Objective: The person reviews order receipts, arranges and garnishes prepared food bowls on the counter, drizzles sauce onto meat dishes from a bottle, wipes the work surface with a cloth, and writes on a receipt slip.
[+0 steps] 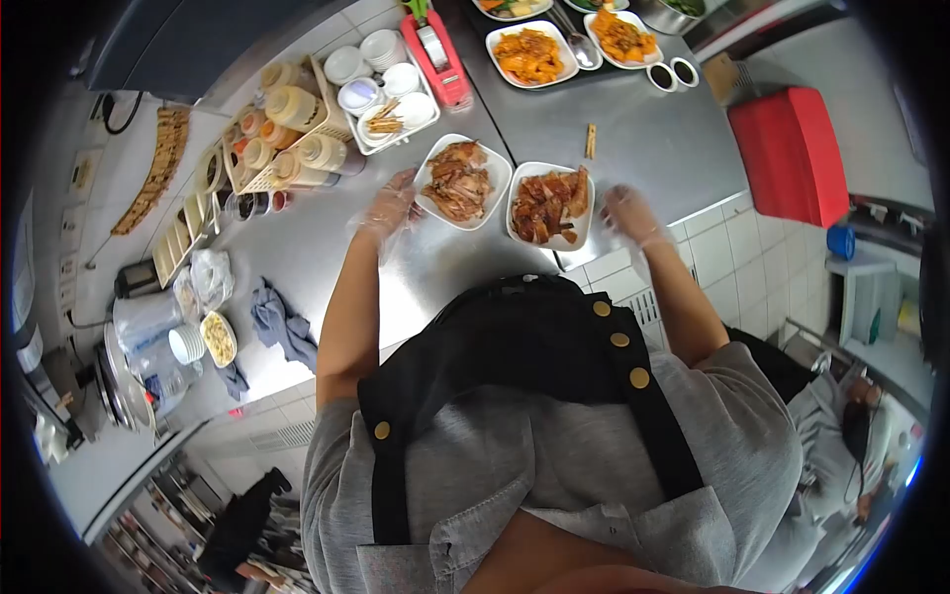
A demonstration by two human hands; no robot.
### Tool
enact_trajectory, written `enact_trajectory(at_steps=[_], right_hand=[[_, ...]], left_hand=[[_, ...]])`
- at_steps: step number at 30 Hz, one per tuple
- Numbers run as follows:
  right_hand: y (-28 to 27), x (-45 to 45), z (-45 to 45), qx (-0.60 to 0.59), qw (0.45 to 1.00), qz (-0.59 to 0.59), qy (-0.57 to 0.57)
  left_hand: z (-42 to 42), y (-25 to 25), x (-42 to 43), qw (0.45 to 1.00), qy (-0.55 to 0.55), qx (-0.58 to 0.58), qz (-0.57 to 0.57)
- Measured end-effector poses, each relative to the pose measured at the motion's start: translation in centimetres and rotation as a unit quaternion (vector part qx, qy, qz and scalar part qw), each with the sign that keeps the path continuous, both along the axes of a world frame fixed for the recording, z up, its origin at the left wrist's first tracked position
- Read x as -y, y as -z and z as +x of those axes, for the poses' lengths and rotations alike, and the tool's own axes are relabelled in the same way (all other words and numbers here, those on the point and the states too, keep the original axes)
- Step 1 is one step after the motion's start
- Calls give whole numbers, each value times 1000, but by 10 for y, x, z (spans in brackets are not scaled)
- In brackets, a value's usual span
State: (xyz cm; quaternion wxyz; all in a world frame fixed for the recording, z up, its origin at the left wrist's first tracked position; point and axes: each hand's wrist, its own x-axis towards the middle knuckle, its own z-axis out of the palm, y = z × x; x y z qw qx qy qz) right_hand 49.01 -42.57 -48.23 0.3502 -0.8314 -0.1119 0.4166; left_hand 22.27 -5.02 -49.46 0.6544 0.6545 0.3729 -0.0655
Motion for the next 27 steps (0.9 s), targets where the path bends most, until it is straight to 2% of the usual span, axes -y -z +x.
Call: enact_trajectory(at_steps=[1, 2, 3, 4, 5, 8, 10, 15, 17, 21, 22, 23, 24, 25, 27], right_hand=[[-6, -1, -17, -75, 997, -32, 13], [-12, 1, -36, -126, 990, 13, 61], [-14, 2, -48, -150, 986, 43, 67], [-12, 1, -58, -153, 982, 65, 93], [-8, 0, -66, -158, 976, 90, 116], [2, -12, -67, -129, 976, 136, 108], [-7, -15, -63, -128, 977, 144, 89], [-47, -21, -59, -100, 984, 141, 49], [-60, -19, -58, -111, 983, 140, 38], [-75, -12, -72, -77, 984, 151, 56], [-65, -9, -69, -40, 984, 136, 112], [-74, -11, -77, 1, 978, 120, 169], [-82, -13, -90, -9, 973, 85, 216], [-73, -9, -103, -9, 973, 83, 215], [-51, 1, -129, -113, 990, 73, 49]], left_hand=[[3, 11, 0, 1000, 12, 6, -3], [5, 24, -2, 998, 42, -25, 49], [10, 30, 1, 991, 70, -56, 101], [16, 7, 12, 989, 60, -78, 108], [16, 7, 18, 989, 66, -74, 108], [1, 17, 24, 991, 16, -84, 99], [-19, 25, 33, 978, -23, -107, 176], [-72, -35, 93, 973, -173, -50, 143], [-90, -68, 119, 967, -237, -56, 79], [-124, -112, 144, 970, -239, -49, 14], [-128, -114, 140, 977, -191, -73, 59], [-136, -104, 135, 976, -195, -74, 59], [-143, -89, 128, 973, -166, -34, 155], [-148, -78, 122, 959, -134, 7, 248], [-141, -86, 112, 961, -150, 21, 233]])
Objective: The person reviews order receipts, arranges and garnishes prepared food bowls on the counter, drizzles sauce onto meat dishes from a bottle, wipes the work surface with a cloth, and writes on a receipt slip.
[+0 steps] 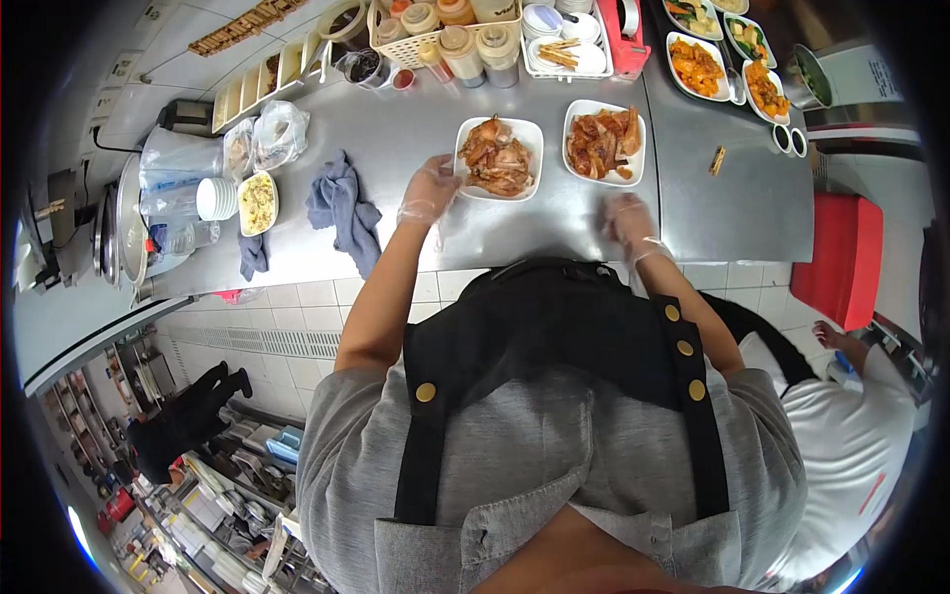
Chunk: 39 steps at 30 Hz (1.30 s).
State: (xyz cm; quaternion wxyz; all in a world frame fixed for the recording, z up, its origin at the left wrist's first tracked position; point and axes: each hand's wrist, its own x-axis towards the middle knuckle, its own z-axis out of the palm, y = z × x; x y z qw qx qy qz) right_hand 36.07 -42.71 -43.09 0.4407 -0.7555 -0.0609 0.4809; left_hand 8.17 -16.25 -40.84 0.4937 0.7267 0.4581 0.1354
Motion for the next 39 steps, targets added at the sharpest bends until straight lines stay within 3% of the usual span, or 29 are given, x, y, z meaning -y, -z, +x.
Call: enact_trajectory(at_steps=[2, 3, 6, 9, 14, 18, 20, 21, 22, 24, 25, 26, 27, 28, 30, 31, 33, 34, 36, 39], right_hand=[[-22, -9, -35, -104, 988, 67, -96], [-33, -21, -50, -104, 988, 64, -93], [-45, -61, -80, -115, 989, 29, -83], [-35, -93, -85, -125, 991, -10, -54], [-21, -115, -94, -232, 965, -79, -89], [-2, -111, -91, -272, 960, -10, -61], [-23, -85, -92, -227, 947, 43, -222], [-56, -68, -87, -193, 941, 66, -269], [-48, -54, -74, -189, 944, 64, -263], [-25, -31, -50, -23, 945, 56, -322], [-55, -22, -48, 130, 947, -8, -294], [-64, -14, -31, 210, 927, -52, -306], [-36, 4, -9, 343, 886, -58, -306], [-43, 5, -2, 540, 789, 37, -290], [-57, 10, 6, 419, 904, -85, -15], [-60, 9, 14, 420, 903, -84, -13], [-62, 3, 33, 504, 852, 81, -111], [-70, 1, 37, 506, 852, 83, -110], [-85, -5, 43, 525, 798, -38, -293], [-105, -11, 40, 496, 786, -97, -357]], left_hand=[[12, -17, -11, 983, 82, -145, 82], [16, -21, -13, 972, 81, -186, 117], [18, -32, -10, 959, 48, -220, 173], [9, -33, -4, 984, -2, -117, 135], [-3, -36, 26, 987, 40, -75, 136], [-6, -51, 42, 996, 38, -74, 42], [-11, -45, 43, 999, 9, -10, 32], [-15, -14, 41, 992, -27, 66, 102], [-17, -14, 39, 992, -21, 72, 99], [-26, -18, 42, 994, -38, 76, 68], [-29, -18, 41, 994, -24, 51, 89], [-32, -21, 40, 994, -21, 55, 89], [-35, -24, 39, 996, -19, 40, 74], [-34, -26, 40, 998, -18, 25, 59], [-25, -27, 45, 996, -32, 65, 41], [-20, -30, 46, 993, -37, 97, 48], [-12, -35, 50, 989, -42, 130, 57], [-6, -45, 52, 990, -40, 129, 44], [2, -56, 56, 990, -39, 128, 32], [8, -60, 54, 994, -28, 107, 21]])
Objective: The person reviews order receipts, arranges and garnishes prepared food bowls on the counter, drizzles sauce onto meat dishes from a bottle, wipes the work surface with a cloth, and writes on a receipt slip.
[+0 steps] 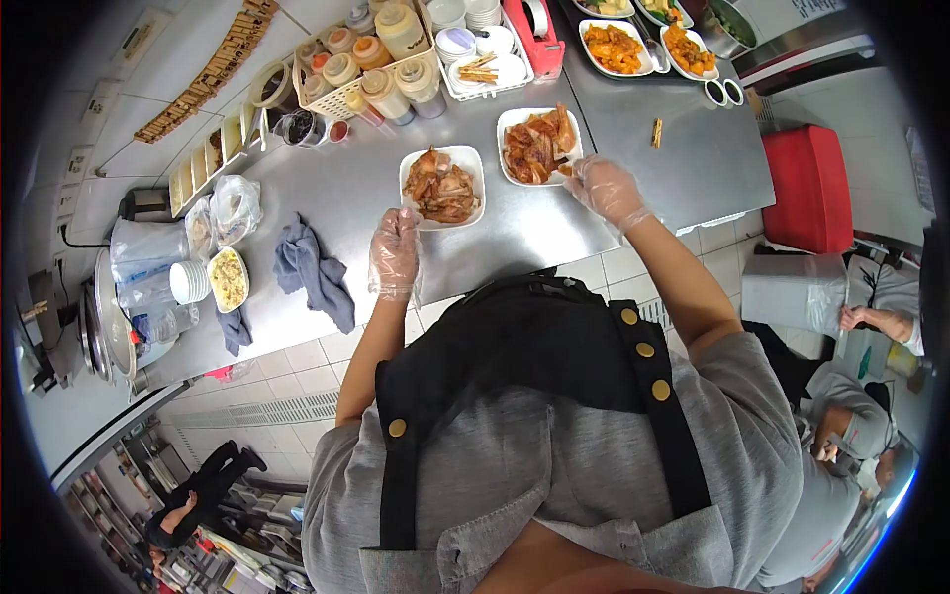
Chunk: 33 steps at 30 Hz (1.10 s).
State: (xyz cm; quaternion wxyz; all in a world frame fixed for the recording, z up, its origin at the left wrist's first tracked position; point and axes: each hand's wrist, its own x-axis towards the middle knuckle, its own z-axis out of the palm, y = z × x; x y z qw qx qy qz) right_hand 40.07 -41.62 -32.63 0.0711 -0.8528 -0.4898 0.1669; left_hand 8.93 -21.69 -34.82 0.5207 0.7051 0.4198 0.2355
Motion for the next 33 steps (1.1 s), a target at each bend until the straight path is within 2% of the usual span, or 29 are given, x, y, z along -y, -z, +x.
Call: enact_trajectory(at_steps=[1, 2, 3, 4, 5, 6, 7, 9, 10, 12, 13, 15, 16, 17, 19, 20, 22, 23, 24, 26, 27, 28, 29, 30, 32, 33], right_hand=[[5, 2, 1, 1, 1000, 2, -3], [15, 6, 0, -5, 997, 74, -24], [24, 8, 2, -11, 988, 146, -46], [29, 9, 3, -12, 988, 147, -49], [30, 8, 4, -72, 976, 207, 16], [33, 8, 6, -131, 952, 265, 80], [31, 5, 7, -132, 952, 266, 78], [23, -3, 12, -166, 927, 218, 256], [43, -5, 21, -166, 926, 221, 256], [102, -9, 47, -193, 932, 212, 221], [90, -14, 46, -193, 931, 216, 221], [55, -23, 38, -330, 897, 125, 264], [57, -22, 37, -328, 898, 129, 263], [60, -22, 35, -347, 891, 157, 246], [61, -23, 38, -364, 884, 190, 223], [60, -21, 37, -385, 877, 187, 219], [59, -17, 33, -412, 869, 182, 205], [60, -14, 34, -418, 864, 185, 210], [60, -10, 33, -425, 859, 188, 216], [39, 2, 32, -469, 823, 183, 261], [54, 12, 36, -408, 844, 230, 263], [67, 21, 38, -343, 858, 276, 264], [58, 28, 37, -343, 857, 280, 265], [48, 37, 38, -312, 860, 279, 291], [43, 48, 41, -277, 860, 281, 325], [46, 54, 47, -281, 847, 296, 342]], left_hand=[[-2, 3, -3, 998, 1, -31, 56], [-4, 7, -5, 992, 3, -64, 111], [-4, 11, -7, 992, 0, -65, 111], [-4, 18, -10, 995, -47, -7, 90], [-5, 26, -14, 992, -93, 52, 68], [-7, 38, -22, 988, -134, 49, 52], [-3, 33, -24, 988, -135, 48, 53], [11, 17, -29, 981, -76, 3, 179], [24, 31, -38, 987, -46, 59, 142], [74, 3, -38, 991, 41, 32, 121], [103, 28, -51, 976, 88, 85, 181], [150, 26, -54, 949, 175, 28, 259], [173, -4, -47, 934, 213, -81, 276], [189, 1, -46, 933, 212, -78, 282], [217, 14, -48, 902, 292, -196, 251], [226, 15, -48, 902, 289, -196, 256], [231, 15, -52, 866, 305, -286, 276], [225, 4, -52, 866, 297, -291, 276], [214, -5, -49, 915, 206, -195, 288], [197, -12, -55, 959, 34, 12, 281], [188, -9, -61, 958, 34, 11, 286], [180, -9, -64, 963, -79, 39, 257], [175, -11, -68, 954, -189, 68, 223], [177, -13, -74, 954, -185, 71, 227], [184, -28, -78, 875, -129, 33, 466], [188, -37, -79, 875, -122, 39, 467]])
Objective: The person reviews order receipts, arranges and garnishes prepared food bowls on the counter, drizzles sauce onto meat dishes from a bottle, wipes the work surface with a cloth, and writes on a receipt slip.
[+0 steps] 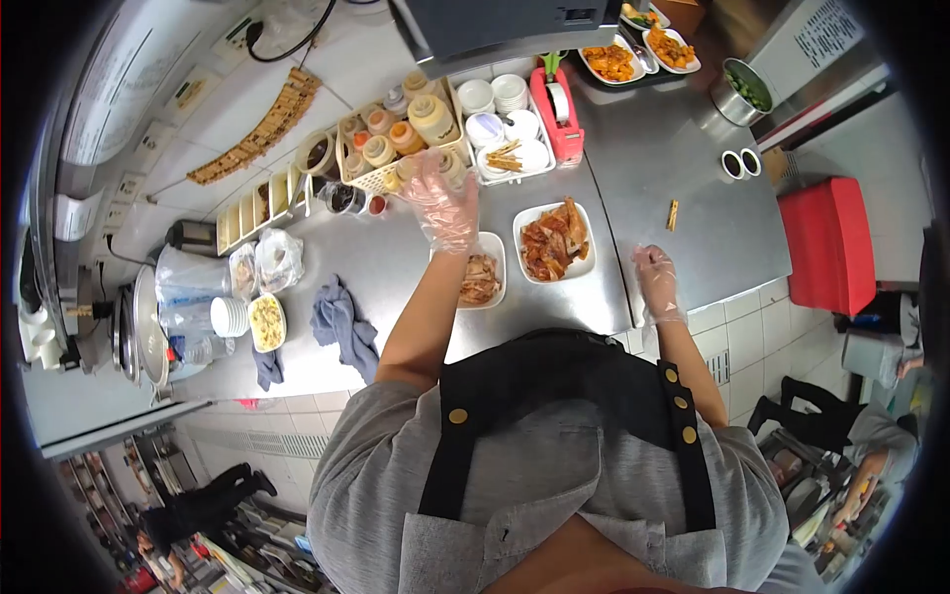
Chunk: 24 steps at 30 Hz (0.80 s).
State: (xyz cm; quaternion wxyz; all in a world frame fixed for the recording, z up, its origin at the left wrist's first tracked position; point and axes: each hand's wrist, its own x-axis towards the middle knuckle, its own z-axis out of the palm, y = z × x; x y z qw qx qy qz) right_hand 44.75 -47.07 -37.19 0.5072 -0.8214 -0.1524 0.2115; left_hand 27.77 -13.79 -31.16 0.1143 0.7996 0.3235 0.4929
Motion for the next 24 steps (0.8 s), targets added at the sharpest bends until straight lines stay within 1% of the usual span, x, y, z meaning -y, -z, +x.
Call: enact_trajectory(at_steps=[1, 2, 3, 4, 6, 7, 8, 9, 10, 11, 12, 14, 15, 16, 18, 19, 20, 21, 22, 23, 24], right_hand=[[1, 7, 3, -6, 1000, 13, 24], [-1, 12, 5, -5, 999, 12, 34], [-3, 17, 8, -29, 999, 21, 31], [-8, 22, 7, -54, 998, 29, 26], [-18, 28, 2, -63, 996, 41, 53], [-25, 29, -1, -71, 993, 54, 74], [-31, 33, -4, -72, 993, 54, 80], [-37, 38, -7, -73, 993, 46, 84], [-40, 42, -10, -73, 993, 39, 89], [-39, 46, -13, -75, 992, 40, 97], [-38, 51, -15, -78, 990, 41, 106], [-39, 61, -21, -86, 988, 37, 123], [-41, 64, -24, -81, 989, 29, 124], [-42, 67, -25, -75, 989, 21, 124], [-45, 74, -29, -73, 988, 14, 132], [-47, 76, -31, -75, 987, 26, 141], [-47, 79, -32, -76, 985, 40, 149], [-47, 81, -34, -77, 984, 38, 153], [-47, 84, -36, -79, 984, 45, 156], [-47, 85, -38, -81, 983, 53, 157], [-48, 85, -40, -82, 983, 51, 158]], left_hand=[[4, -26, 6, 988, -80, -121, 48], [7, -39, 10, 953, -159, -239, 96], [13, -29, 4, 948, -190, -237, 94], [11, -24, 4, 950, -182, -238, 94], [9, -18, 2, 942, -142, -303, -6], [11, -9, 8, 949, -157, -273, 33], [12, -3, 6, 949, -150, -274, 34], [12, 3, 3, 976, -80, -195, -57], [14, 7, 2, 983, -7, -113, -147], [17, 20, 2, 958, 96, 59, -262], [19, 31, -4, 957, 104, 55, -264], [23, 54, -25, 943, 152, 47, -293], [25, 80, -39, 944, 170, 85, -268], [21, 74, -40, 943, 176, 81, -272], [22, 35, -35, 935, 283, -89, -195], [20, 16, -25, 926, 302, -146, -171], [20, 6, -17, 924, 307, -147, -172], [19, -2, -7, 923, 292, -245, -56], [19, -10, 2, 900, 269, -336, 62], [19, -23, 9, 878, 270, -388, 76], [22, -24, 13, 878, 271, -389, 75]])
